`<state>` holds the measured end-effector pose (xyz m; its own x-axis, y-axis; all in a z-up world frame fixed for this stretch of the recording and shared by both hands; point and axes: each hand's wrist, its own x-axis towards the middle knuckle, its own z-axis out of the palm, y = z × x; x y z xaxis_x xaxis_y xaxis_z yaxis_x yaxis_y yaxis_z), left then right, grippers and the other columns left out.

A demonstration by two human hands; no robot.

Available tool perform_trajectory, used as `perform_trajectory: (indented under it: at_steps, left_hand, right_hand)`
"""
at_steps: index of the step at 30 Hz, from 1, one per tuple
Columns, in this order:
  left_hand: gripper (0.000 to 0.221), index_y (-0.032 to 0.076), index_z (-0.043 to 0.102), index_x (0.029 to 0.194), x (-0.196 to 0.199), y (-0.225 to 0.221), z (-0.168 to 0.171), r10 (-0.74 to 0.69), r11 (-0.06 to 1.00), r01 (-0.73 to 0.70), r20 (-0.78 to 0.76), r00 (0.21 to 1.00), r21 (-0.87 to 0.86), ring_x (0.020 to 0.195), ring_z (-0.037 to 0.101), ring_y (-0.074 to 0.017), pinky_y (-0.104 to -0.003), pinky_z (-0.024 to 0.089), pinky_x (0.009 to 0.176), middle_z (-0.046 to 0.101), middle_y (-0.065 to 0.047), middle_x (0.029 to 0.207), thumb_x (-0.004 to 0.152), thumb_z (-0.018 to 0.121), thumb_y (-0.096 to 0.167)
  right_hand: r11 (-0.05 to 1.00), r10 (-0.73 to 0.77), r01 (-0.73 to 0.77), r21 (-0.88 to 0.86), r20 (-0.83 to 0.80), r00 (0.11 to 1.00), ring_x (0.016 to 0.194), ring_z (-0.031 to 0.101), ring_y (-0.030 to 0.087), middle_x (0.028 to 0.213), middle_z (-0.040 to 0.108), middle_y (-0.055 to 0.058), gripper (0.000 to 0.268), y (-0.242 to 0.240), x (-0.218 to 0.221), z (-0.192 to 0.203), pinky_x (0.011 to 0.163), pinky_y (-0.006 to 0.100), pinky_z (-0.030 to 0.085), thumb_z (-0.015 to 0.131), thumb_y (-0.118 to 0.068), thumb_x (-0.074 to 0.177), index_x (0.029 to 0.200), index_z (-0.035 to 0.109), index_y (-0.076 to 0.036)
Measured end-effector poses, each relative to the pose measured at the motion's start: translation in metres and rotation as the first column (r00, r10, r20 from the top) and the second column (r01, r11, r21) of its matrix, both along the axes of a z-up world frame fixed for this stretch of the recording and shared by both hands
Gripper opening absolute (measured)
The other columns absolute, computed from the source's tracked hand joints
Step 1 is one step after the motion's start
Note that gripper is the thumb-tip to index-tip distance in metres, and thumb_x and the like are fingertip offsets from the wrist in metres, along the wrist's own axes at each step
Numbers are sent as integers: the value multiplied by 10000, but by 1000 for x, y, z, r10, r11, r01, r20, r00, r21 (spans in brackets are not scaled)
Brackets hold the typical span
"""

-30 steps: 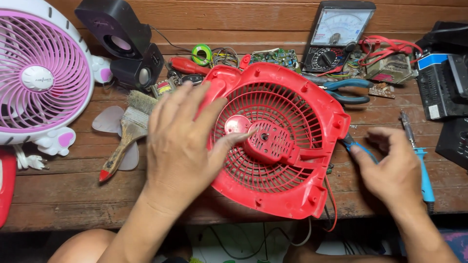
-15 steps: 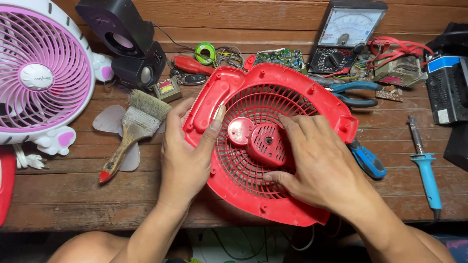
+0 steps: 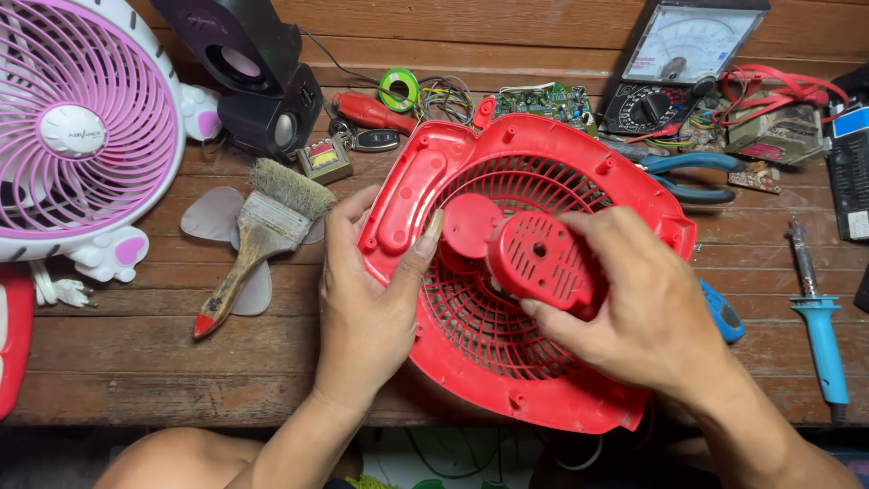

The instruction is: Disassembling a small electric fan to clean the housing and remove the motor assembly.

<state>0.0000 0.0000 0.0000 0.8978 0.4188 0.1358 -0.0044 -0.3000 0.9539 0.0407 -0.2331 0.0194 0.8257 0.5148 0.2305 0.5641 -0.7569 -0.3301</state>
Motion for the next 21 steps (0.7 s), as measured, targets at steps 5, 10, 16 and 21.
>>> perform_trajectory:
  at_steps: [5, 10, 16, 21]
  left_hand:
    - [484, 112, 547, 1261, 0, 1, 0, -6, 1000, 6, -18, 1000, 10, 1070, 695, -169, -312, 508, 970, 701, -42, 1222, 886, 718, 367]
    - [457, 95, 549, 1277, 3, 0, 1, -11, 999, 11, 3, 1000, -47, 1116, 679, -148, -286, 504, 1017, 684, -51, 1248, 905, 714, 302]
    - [474, 95, 542, 1293, 5, 3, -1, -35, 999, 34, -11, 999, -14, 1117, 684, -155, -293, 513, 1006, 687, -61, 1259, 903, 717, 299]
    - [466, 84, 545, 1295, 9, 5, -6, -50, 999, 50, 4, 999, -18, 1133, 680, -155, -291, 514, 1017, 681, -71, 1265, 906, 719, 271]
  right_hand:
    - [993, -112, 104, 54, 159, 981, 966, 608, 336, 1111, 628, 204, 773, -32, 1, 21, 859, 424, 485, 865, -367, 744, 1358, 642, 46]
    - [961, -234, 177, 214, 283, 930, 1140, 521, 414, 1305, 506, 343, 719, -97, 24, -4, 1016, 468, 452, 892, -85, 958, 1497, 554, 251]
    - [903, -395, 429, -29, 340, 853, 1180, 574, 436, 1215, 630, 328, 784, -147, 45, -34, 987, 487, 496, 894, -403, 918, 1453, 694, 133]
    - [829, -488, 491, -267, 84, 869, 1145, 619, 485, 1221, 640, 297, 851, -125, 44, -24, 967, 552, 478, 763, -556, 767, 1458, 648, -74]
